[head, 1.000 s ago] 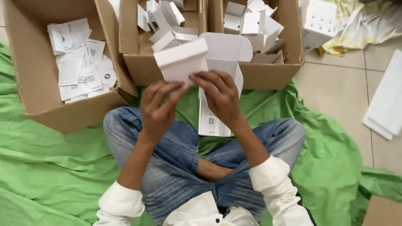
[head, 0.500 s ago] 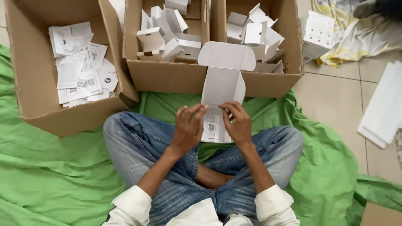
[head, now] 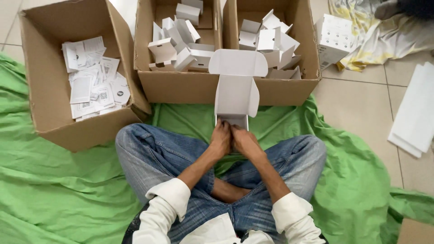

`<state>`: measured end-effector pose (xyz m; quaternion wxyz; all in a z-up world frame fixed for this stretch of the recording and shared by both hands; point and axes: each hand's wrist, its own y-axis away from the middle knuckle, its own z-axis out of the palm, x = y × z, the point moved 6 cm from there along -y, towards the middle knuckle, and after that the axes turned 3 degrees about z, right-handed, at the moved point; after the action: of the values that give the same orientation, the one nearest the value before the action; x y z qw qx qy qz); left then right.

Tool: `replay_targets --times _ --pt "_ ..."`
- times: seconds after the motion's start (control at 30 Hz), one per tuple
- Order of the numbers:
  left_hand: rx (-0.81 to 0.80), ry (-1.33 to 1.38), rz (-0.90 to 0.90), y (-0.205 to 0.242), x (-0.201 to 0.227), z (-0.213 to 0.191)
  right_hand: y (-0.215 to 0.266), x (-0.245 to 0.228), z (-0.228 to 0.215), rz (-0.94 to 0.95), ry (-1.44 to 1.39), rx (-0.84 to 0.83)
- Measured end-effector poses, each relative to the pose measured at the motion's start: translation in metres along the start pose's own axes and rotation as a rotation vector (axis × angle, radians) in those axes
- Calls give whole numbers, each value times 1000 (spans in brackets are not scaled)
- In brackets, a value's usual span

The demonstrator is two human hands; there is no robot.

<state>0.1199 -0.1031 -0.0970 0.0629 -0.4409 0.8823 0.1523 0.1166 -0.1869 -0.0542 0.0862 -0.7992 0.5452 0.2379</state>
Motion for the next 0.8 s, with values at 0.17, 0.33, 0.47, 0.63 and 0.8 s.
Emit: replay_targets --times 0.17,0.33,0.47,0.63,0.8 --pt "17 59 -45 -20 -2 33 4 -15 -3 -136 -135 71" --pt "-14 110 -62 -40 -7 48 10 -23 -14 -113 -196 90" --pt "-8 120 -52 -42 -9 54 13 -31 -22 -91 -219 116" --pt "135 136 18 -21 -16 27 15 -42 -30 -54 -241 111" --pt "35 262 55 -27 -12 52 8 -26 -9 -75 -237 70"
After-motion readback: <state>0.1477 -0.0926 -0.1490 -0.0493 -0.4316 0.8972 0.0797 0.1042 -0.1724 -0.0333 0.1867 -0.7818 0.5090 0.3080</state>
